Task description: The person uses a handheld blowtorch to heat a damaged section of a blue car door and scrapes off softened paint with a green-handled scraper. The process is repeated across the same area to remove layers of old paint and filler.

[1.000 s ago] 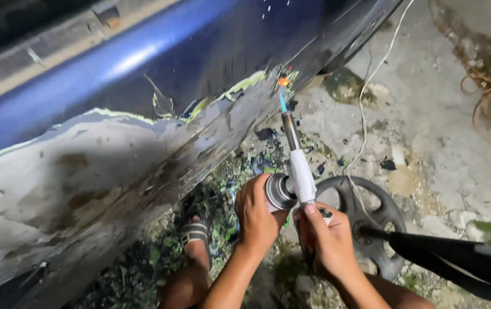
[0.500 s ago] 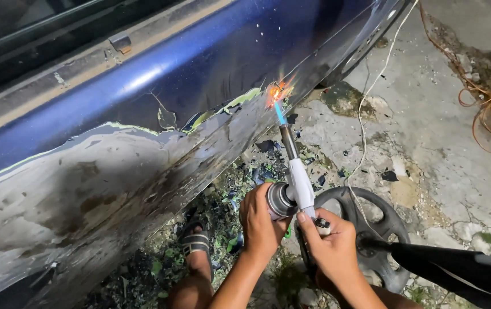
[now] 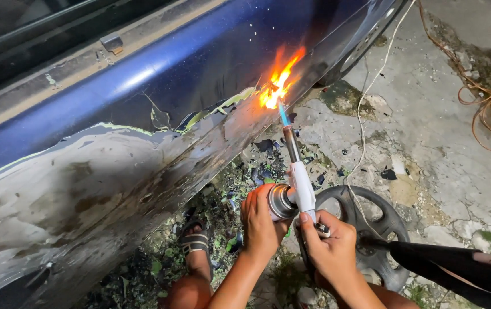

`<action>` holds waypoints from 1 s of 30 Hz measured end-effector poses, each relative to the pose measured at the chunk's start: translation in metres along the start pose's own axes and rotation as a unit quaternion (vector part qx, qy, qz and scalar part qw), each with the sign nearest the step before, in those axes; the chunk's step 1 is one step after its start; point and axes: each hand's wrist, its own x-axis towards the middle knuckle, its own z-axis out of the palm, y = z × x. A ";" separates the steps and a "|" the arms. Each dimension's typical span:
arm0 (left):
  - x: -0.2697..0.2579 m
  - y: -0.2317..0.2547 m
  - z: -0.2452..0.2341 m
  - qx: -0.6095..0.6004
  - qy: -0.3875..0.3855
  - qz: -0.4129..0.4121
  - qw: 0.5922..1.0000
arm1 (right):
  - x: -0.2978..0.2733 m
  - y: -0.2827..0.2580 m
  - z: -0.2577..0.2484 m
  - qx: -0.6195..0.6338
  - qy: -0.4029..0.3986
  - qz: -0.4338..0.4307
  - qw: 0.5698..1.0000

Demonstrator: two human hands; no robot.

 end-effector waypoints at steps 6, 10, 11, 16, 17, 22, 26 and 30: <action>-0.003 0.002 0.001 -0.011 -0.005 -0.006 1.000 | 0.001 0.000 -0.003 0.012 -0.009 0.015 1.000; 0.000 0.005 0.000 -0.012 0.003 0.000 1.000 | 0.000 0.003 -0.002 0.016 -0.008 0.024 1.000; 0.000 0.005 0.000 -0.011 0.001 -0.002 1.000 | 0.000 0.003 -0.002 0.020 -0.007 0.029 0.999; -0.001 0.004 0.001 -0.005 0.006 0.003 1.000 | 0.000 -0.001 -0.002 0.029 -0.011 0.030 0.999; -0.001 0.003 0.001 -0.006 0.007 0.002 1.000 | 0.000 -0.001 -0.001 0.027 -0.009 0.030 0.999; 0.000 0.004 0.000 -0.010 0.011 -0.008 1.000 | -0.001 -0.002 0.001 0.051 -0.014 0.047 0.998; 0.000 0.005 -0.003 -0.013 0.005 -0.009 1.000 | -0.002 0.002 0.002 0.088 -0.028 0.101 0.991; 0.001 0.006 -0.003 -0.011 0.002 -0.010 1.000 | -0.002 0.003 0.002 0.104 -0.032 0.100 0.989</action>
